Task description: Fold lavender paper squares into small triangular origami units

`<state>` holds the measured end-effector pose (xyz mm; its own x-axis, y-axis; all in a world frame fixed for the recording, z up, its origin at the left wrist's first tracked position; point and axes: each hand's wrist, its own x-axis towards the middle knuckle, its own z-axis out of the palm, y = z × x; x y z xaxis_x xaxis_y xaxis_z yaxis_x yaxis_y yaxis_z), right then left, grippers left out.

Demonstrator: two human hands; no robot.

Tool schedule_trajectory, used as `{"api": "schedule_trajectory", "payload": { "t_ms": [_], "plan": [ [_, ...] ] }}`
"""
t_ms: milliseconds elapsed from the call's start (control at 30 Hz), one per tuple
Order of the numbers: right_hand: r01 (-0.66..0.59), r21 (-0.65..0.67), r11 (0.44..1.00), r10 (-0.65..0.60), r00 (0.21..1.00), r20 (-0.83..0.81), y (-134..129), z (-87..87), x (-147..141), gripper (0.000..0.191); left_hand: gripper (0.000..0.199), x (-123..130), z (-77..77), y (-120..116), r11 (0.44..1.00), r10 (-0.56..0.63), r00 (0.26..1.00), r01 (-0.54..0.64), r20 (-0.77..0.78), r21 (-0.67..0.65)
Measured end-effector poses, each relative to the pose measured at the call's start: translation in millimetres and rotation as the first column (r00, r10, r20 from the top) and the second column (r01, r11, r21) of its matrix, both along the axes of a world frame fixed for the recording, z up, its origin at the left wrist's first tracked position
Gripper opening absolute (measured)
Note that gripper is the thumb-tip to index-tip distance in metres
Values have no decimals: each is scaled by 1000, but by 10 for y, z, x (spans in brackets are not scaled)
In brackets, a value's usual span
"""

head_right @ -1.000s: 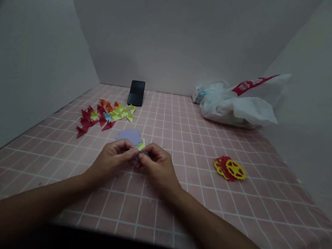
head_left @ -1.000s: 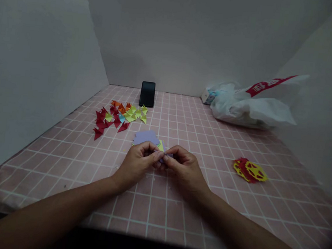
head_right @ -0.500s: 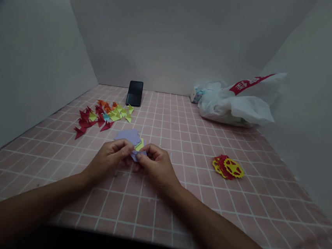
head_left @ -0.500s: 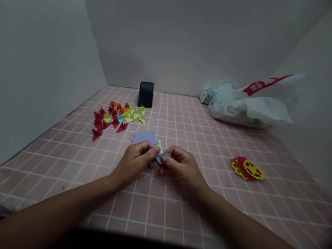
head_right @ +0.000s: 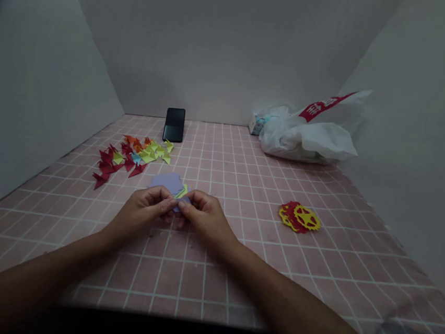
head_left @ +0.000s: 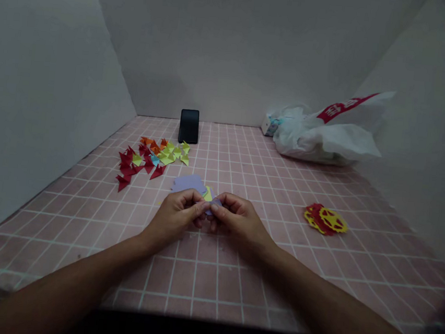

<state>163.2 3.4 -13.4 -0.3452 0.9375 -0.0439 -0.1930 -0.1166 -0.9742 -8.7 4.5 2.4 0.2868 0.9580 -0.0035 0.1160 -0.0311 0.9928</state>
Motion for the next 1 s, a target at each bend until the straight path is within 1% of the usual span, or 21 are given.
{"api": "schedule_trajectory", "payload": {
  "t_ms": [100, 200, 400, 533, 667, 800, 1000],
  "plan": [
    [-5, -2, 1000, 5, 1000, 10, -9, 19, 4, 25, 24, -3, 3, 2, 1000, 20, 1000, -19, -21, 22],
    [-7, -3, 1000, 7, 999, 38, -22, 45, -1, 24, 22, -9, -13, 6, 1000, 2, 999, -1, -36, 21],
    [-17, -22, 1000, 16, 1000, -12, -18, 42, 7, 22, 22, -7, -32, 8, 1000, -1, 1000, 2, 16, -18],
    [34, -23, 999, -33, 999, 5, -4, 31, 23, 24, 24, 9, 0, 11, 996, -14, 997, 20, 70, -86],
    [68, -18, 997, -68, 998, 17, 7, 42, 33, 24, 29, 1, -18, 31, 984, 4, 996, 12, 90, -176],
    [86, 6, 996, -86, 996, 39, 22, 41, 40, 23, 28, -16, -36, 49, 980, -22, 992, 45, 123, -192],
    [130, 51, 990, -133, 989, 58, 62, 25, 65, 25, 21, -33, 3, 53, 964, -31, 986, 73, 162, -257]
  ]
}}
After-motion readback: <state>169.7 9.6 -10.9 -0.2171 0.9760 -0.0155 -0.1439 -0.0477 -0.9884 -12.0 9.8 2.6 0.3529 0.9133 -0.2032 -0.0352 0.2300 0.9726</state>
